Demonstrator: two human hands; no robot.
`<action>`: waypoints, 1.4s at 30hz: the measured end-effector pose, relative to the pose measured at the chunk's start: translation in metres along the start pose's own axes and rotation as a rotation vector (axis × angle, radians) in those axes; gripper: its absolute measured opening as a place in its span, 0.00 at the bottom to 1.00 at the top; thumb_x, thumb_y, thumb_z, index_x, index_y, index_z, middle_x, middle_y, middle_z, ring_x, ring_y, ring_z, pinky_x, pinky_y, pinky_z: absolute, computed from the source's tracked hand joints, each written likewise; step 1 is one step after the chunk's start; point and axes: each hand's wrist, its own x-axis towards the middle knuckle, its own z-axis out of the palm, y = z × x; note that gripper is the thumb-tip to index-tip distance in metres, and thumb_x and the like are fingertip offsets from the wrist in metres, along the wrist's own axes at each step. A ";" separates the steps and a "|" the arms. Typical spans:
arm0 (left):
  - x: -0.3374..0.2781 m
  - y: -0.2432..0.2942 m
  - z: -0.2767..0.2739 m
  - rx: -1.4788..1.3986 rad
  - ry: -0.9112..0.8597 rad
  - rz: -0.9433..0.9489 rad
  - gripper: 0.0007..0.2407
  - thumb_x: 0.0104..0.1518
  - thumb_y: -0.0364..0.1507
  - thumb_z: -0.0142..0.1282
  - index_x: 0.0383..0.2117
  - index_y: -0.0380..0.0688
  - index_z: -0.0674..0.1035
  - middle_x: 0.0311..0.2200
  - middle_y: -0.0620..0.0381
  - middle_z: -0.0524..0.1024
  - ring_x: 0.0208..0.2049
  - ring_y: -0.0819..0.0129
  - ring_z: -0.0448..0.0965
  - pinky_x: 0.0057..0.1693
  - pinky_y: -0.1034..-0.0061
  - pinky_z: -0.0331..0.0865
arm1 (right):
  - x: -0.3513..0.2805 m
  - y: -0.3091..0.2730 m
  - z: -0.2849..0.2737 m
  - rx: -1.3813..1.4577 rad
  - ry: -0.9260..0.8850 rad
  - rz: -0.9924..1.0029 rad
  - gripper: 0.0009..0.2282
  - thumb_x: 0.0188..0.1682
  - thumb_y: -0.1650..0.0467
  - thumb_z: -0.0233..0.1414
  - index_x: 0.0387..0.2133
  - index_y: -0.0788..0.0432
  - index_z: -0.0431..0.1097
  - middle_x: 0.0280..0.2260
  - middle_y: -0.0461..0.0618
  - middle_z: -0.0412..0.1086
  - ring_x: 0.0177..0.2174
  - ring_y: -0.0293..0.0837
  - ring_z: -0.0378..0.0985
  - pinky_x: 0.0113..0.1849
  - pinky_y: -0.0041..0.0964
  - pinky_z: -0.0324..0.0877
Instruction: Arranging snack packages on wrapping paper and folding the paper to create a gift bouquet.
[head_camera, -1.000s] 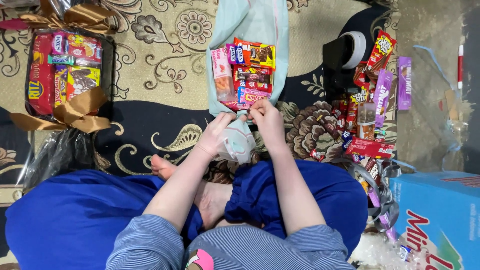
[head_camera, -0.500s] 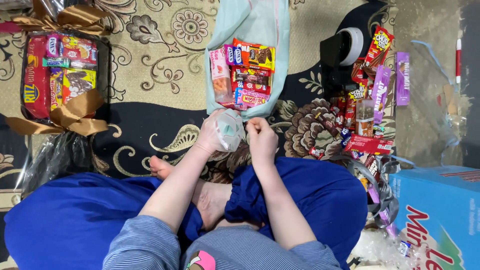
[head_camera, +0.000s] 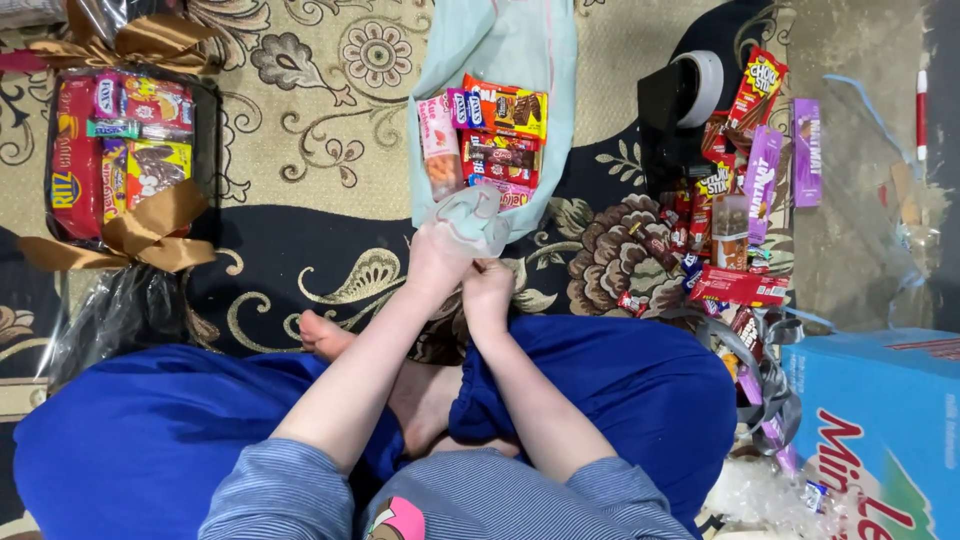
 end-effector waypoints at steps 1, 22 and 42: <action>0.006 -0.024 0.022 0.003 0.001 0.000 0.13 0.59 0.34 0.56 0.17 0.45 0.76 0.17 0.60 0.73 0.28 0.54 0.80 0.46 0.74 0.75 | 0.000 -0.004 0.000 0.003 -0.002 0.001 0.06 0.46 0.76 0.57 0.28 0.55 0.83 0.22 0.48 0.79 0.28 0.38 0.81 0.36 0.39 0.76; 0.011 -0.093 0.032 -0.054 -0.339 0.570 0.27 0.44 0.50 0.71 0.37 0.38 0.76 0.29 0.54 0.81 0.39 0.62 0.74 0.67 0.66 0.51 | 0.053 -0.034 -0.039 0.785 -0.636 0.912 0.38 0.43 0.44 0.57 0.60 0.57 0.64 0.52 0.60 0.70 0.54 0.70 0.69 0.52 0.83 0.60; 0.013 -0.087 0.013 -0.282 -0.472 -0.398 0.08 0.44 0.38 0.68 0.28 0.58 0.84 0.25 0.67 0.83 0.37 0.63 0.85 0.44 0.63 0.78 | 0.055 -0.018 -0.018 0.244 -0.299 0.895 0.10 0.30 0.73 0.59 0.26 0.64 0.77 0.24 0.50 0.68 0.29 0.42 0.76 0.37 0.41 0.72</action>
